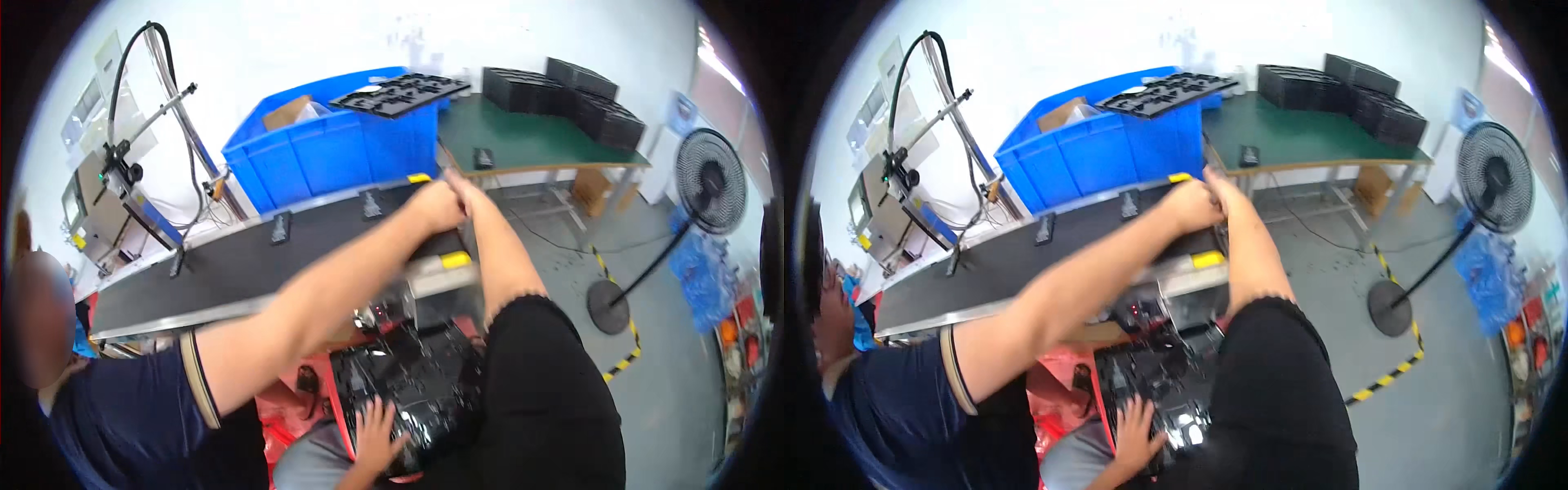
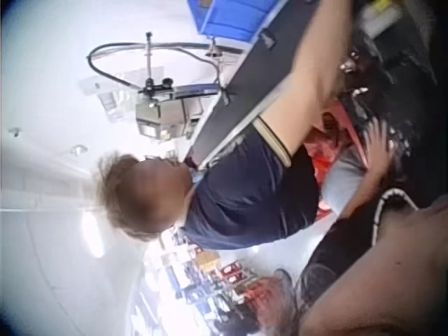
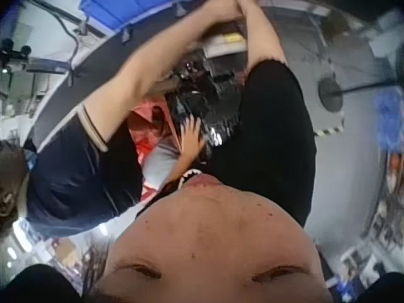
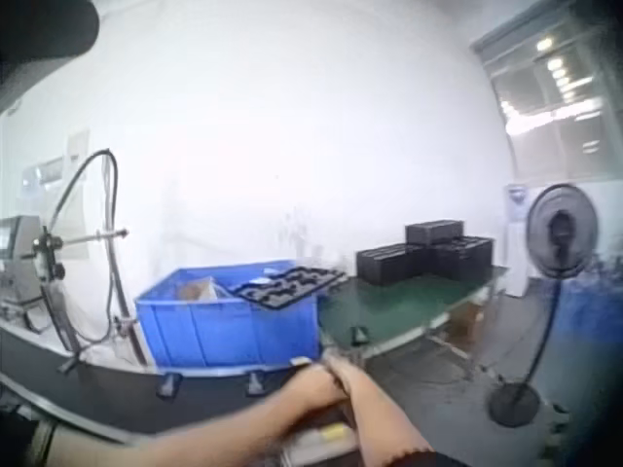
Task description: The person sits on a low stool and repeatedly picks up small black battery packs from a blue bin on a table, placing them into a black plastic tray on their lap. They arrange the batteries into the tray's compartments and occasionally flip the tray to check the contents.
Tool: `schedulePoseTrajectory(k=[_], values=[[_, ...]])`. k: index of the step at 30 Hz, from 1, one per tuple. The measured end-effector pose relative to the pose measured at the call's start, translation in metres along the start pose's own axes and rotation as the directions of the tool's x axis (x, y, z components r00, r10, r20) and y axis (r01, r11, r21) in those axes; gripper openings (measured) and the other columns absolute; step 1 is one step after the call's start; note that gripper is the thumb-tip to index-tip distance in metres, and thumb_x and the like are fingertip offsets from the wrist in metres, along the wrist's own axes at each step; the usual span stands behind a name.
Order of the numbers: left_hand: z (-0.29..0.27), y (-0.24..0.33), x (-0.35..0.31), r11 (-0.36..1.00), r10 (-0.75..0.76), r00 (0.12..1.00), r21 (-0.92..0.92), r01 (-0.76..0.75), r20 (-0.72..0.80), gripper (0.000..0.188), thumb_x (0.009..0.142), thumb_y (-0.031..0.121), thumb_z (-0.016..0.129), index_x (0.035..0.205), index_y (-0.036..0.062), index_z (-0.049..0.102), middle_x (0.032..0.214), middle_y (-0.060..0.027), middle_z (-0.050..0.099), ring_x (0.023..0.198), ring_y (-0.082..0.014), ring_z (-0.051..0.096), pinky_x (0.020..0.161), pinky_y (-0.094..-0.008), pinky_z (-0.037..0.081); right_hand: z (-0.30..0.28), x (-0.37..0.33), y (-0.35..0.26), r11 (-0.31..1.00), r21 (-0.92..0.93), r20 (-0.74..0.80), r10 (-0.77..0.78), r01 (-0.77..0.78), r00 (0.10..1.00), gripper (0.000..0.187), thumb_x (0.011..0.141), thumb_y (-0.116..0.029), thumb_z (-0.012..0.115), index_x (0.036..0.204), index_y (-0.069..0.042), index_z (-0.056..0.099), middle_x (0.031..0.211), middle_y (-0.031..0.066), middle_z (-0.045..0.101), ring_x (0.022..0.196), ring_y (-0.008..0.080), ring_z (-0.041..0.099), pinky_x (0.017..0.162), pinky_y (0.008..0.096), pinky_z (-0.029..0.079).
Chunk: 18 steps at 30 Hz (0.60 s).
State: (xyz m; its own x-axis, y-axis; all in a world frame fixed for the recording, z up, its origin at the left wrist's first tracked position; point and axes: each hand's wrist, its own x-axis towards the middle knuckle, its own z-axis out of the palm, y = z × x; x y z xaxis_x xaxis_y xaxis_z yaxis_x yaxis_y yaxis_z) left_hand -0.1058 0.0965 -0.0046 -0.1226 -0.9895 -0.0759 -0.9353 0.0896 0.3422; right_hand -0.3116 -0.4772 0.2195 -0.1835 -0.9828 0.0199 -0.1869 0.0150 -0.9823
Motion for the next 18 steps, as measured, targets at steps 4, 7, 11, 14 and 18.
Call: schedulePoseTrajectory(k=[4, 7, 11, 14, 18], values=[[0.002, -0.003, -0.015, 0.995, -0.076, 0.996, -0.066, 0.079, 0.044, 0.082, 0.085, 0.053, 0.059, 0.146, 0.0032, 0.035, 0.155, -0.0266, 0.021, 0.144, -0.0418, 0.02, 0.116, -0.0579, 0.01, 0.02, -0.063, 0.068, 0.836, 0.026, 0.623, 0.415, -0.548, 0.663, 0.031, 0.087, -0.039, 0.069, 0.084, -0.008, 0.069, 0.08, 0.0092, 0.071, 0.07, 0.022, 0.067, 0.064, 0.0403, 0.054], [-0.006, -0.002, -0.015, 0.986, -0.072, 0.996, -0.149, 0.079, 0.052, 0.081, 0.088, 0.05, 0.056, 0.145, -0.0024, 0.032, 0.155, -0.0297, 0.018, 0.145, -0.0437, 0.018, 0.116, -0.0584, 0.009, -0.008, -0.05, 0.055, 0.945, 0.103, 0.604, 0.188, -0.309, 0.775, 0.024, 0.084, -0.03, 0.074, 0.09, -0.008, 0.067, 0.081, 0.0064, 0.067, 0.069, 0.0184, 0.064, 0.058, 0.0341, 0.052], [-0.001, 0.001, -0.014, 0.985, -0.064, 0.997, -0.159, 0.069, 0.035, 0.083, 0.089, 0.049, 0.055, 0.146, -0.0043, 0.029, 0.155, -0.0304, 0.016, 0.145, -0.045, 0.016, 0.116, -0.0585, 0.008, -0.013, -0.079, 0.029, 0.978, 0.179, 0.528, -0.003, -0.108, 0.849, 0.022, 0.088, -0.02, 0.066, 0.103, -0.004, 0.068, 0.088, 0.0052, 0.068, 0.078, 0.0161, 0.064, 0.063, 0.0312, 0.05], [0.002, 0.001, -0.009, 0.988, -0.059, 0.998, -0.145, 0.06, 0.006, 0.083, 0.088, 0.047, 0.057, 0.147, -0.0036, 0.028, 0.156, -0.0302, 0.016, 0.145, -0.0446, 0.016, 0.116, -0.0577, 0.008, -0.002, -0.087, 0.021, 0.997, 0.064, 0.425, -0.072, 0.049, 0.902, 0.021, 0.083, -0.021, 0.07, 0.094, -0.004, 0.069, 0.081, 0.0066, 0.067, 0.069, 0.0201, 0.063, 0.058, 0.0372, 0.05], [-0.002, 0.002, -0.006, 0.984, -0.074, 0.997, -0.162, 0.073, 0.002, 0.083, 0.087, 0.046, 0.059, 0.147, -0.0027, 0.028, 0.156, -0.0298, 0.016, 0.145, -0.0442, 0.017, 0.116, -0.057, 0.008, 0.018, -0.065, 0.034, 0.997, 0.041, 0.478, 0.036, -0.063, 0.878, 0.014, 0.081, -0.02, 0.071, 0.083, -0.005, 0.07, 0.079, 0.0077, 0.067, 0.067, 0.0206, 0.062, 0.056, 0.0361, 0.048]])
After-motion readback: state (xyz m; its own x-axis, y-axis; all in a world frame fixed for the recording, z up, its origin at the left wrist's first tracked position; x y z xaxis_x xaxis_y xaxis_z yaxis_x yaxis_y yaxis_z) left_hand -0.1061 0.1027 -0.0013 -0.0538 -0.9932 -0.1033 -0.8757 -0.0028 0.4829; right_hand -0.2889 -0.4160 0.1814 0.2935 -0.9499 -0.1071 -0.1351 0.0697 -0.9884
